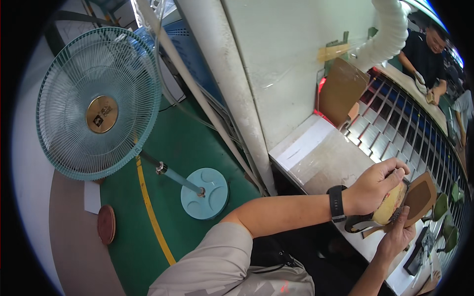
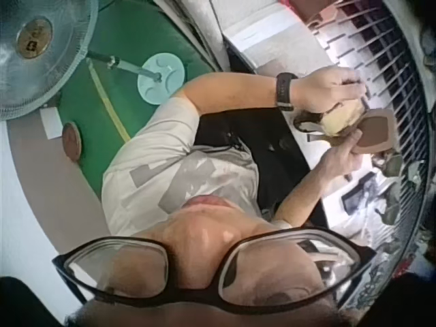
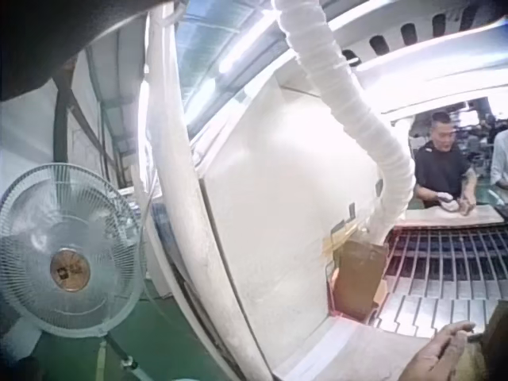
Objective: The person assembles high-heeled shoes by fitting a green upper onto a heel, hammering around the silver trim and heel seat with a hammer, and applying a tan sole to the bottom of the assembly.
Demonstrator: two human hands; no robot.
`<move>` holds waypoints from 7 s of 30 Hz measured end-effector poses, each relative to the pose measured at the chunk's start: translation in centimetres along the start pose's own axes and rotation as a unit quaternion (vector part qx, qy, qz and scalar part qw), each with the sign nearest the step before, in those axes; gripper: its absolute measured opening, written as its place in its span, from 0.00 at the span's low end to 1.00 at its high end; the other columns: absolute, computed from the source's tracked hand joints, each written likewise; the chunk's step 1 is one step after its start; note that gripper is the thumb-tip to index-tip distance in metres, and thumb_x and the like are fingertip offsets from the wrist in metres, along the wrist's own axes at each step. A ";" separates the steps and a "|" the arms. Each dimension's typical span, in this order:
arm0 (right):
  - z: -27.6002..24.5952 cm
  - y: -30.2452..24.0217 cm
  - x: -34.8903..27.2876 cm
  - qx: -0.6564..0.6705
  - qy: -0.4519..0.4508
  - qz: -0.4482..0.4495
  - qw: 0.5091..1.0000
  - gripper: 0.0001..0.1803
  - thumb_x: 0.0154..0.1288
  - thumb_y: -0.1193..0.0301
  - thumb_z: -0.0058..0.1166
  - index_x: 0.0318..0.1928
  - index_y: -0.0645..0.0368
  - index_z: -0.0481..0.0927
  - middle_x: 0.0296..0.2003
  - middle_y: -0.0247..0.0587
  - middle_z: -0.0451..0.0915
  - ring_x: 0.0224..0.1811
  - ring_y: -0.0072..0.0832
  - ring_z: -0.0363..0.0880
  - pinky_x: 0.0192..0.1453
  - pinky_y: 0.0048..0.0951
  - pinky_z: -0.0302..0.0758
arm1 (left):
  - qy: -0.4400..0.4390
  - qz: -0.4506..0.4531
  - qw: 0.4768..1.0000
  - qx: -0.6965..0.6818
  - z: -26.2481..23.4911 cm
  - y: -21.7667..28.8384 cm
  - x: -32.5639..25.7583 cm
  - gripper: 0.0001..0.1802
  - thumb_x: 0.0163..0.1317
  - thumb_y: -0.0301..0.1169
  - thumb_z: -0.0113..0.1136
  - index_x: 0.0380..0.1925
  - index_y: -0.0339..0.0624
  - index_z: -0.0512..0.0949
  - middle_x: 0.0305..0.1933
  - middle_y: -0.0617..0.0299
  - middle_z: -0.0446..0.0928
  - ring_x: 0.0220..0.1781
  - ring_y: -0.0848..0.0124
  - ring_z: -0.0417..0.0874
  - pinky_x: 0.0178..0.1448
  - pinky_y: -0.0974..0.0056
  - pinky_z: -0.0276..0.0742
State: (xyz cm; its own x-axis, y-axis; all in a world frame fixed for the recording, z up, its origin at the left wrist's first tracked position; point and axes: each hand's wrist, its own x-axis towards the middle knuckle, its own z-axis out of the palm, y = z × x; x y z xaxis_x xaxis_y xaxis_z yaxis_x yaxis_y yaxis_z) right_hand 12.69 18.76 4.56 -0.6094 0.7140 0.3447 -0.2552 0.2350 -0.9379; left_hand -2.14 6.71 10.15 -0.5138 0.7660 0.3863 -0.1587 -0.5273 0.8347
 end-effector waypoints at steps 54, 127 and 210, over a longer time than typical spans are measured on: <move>1.5 -7.1 -6.4 0.204 -0.145 0.156 0.956 0.18 0.81 0.70 0.51 0.45 0.78 0.85 0.33 0.53 0.90 0.31 0.31 0.90 0.33 0.29 0.87 | -0.117 0.040 0.991 0.055 0.1 0.9 -3.6 0.35 0.60 0.39 0.74 0.60 0.32 0.69 0.59 0.25 0.79 0.62 0.49 0.86 0.65 0.49 0.85; 5.2 -6.3 -5.8 -0.077 -0.283 -0.004 0.956 0.08 0.70 0.71 0.67 0.39 0.63 0.83 0.22 0.45 0.80 0.21 0.39 0.82 0.25 0.35 0.76 | 0.169 0.044 0.951 0.256 -2.7 5.9 -8.5 0.12 0.70 0.25 0.66 0.44 0.39 0.70 0.40 0.53 0.81 0.46 0.62 0.87 0.63 0.43 0.85; 0.8 -6.2 -5.7 -0.335 -0.138 -0.384 0.849 0.17 0.53 0.82 0.73 0.44 0.75 0.86 0.30 0.45 0.84 0.24 0.29 0.83 0.25 0.27 0.80 | -0.019 0.002 0.976 0.215 -5.7 -6.8 -3.2 0.48 0.83 0.63 0.24 0.36 0.34 0.86 0.37 0.59 0.84 0.38 0.72 0.82 0.46 0.67 0.78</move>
State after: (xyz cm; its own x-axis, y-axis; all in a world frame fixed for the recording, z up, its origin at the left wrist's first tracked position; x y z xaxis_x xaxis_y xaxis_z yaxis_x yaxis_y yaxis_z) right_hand 17.15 12.72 8.40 -0.6328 0.0204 0.7741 -0.2287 0.9501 -0.2120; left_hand -4.27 5.75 1.03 -0.4812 0.7812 0.3977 0.2172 -0.3333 0.9175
